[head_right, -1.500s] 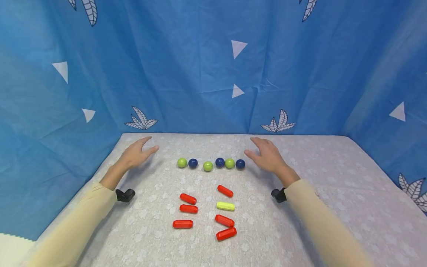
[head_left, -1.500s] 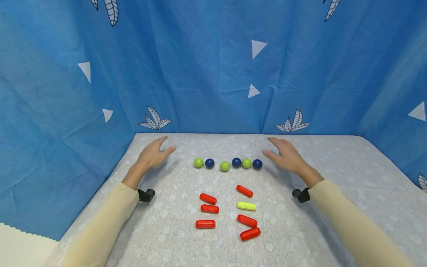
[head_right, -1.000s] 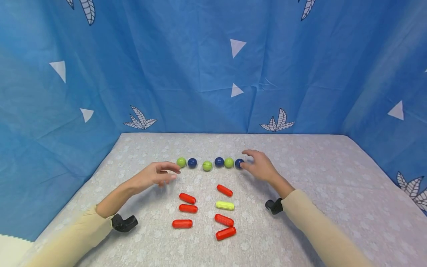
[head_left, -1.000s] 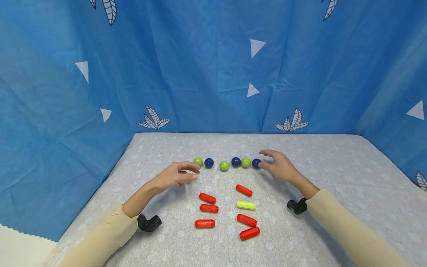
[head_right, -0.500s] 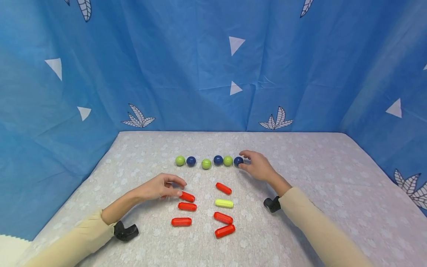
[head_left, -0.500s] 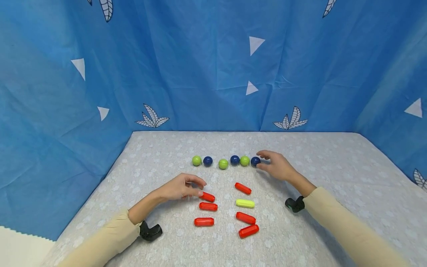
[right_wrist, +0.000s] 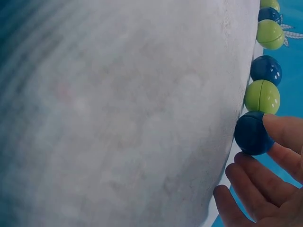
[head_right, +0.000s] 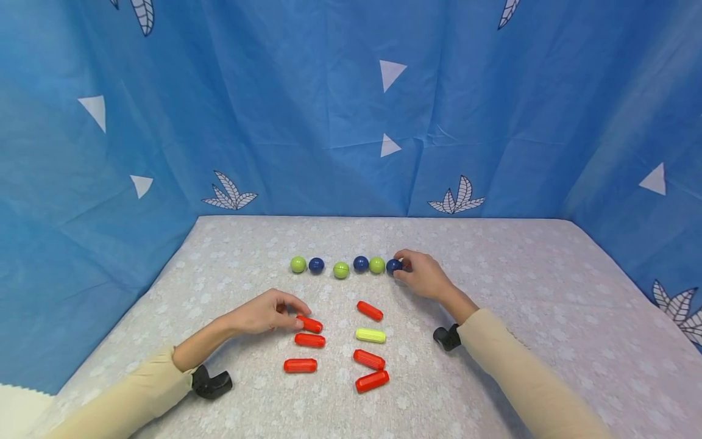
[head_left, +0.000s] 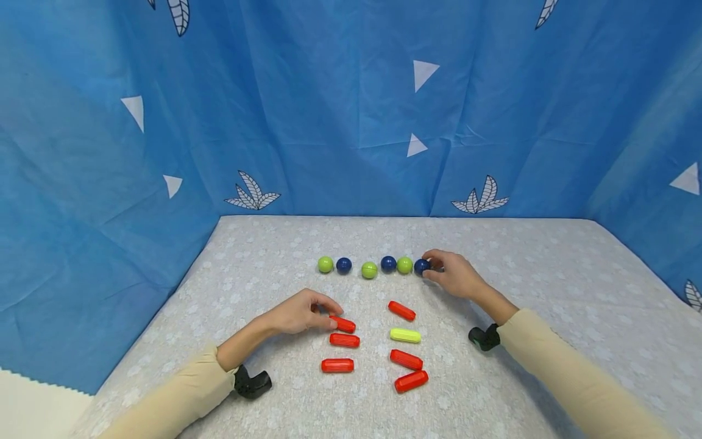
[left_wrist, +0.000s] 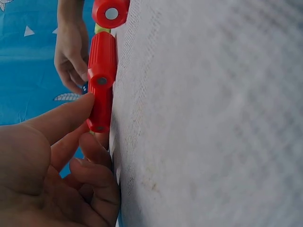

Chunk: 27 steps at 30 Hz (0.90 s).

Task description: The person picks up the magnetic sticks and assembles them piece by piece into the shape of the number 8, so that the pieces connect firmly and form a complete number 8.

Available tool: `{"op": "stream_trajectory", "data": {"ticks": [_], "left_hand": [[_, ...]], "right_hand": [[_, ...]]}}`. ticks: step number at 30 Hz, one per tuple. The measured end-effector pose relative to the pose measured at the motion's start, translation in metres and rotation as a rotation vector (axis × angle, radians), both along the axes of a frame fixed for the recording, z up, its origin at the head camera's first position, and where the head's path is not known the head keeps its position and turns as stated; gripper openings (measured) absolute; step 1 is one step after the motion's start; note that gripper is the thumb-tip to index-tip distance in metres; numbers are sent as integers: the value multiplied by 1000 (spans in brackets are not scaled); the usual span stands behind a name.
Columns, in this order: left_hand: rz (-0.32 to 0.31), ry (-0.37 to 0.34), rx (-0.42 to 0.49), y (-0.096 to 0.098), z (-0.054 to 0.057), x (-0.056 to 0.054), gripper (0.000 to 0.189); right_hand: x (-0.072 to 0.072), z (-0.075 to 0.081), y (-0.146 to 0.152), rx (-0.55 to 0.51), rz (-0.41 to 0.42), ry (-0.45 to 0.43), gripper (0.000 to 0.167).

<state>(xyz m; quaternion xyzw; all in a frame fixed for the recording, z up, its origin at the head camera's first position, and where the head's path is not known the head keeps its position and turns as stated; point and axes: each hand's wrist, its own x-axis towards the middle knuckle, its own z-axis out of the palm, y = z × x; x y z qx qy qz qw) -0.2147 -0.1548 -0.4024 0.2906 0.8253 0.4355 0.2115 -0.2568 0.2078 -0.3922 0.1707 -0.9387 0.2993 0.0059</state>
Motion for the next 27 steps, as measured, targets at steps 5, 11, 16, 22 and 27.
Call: {"op": "stream_trajectory", "data": {"ticks": [5,11,16,22,27], "left_hand": [[2,-16,8,1,1,1,20],[9,-21,8,1,1,0,19],[16,-34,-8,2,0,-1,18],[23,-41,-9,2,0,-1,18],[50,-61,3,1,1,-2,19]], "right_hand": [[0,0,-2,-7,8,14,27],[0,0,-2,-2,7,25,25],[2,1,0,4,-2,6,25],[12,14,-5,-42,-11,-7,26],[23,26,-22,-106,49,1,25]]}}
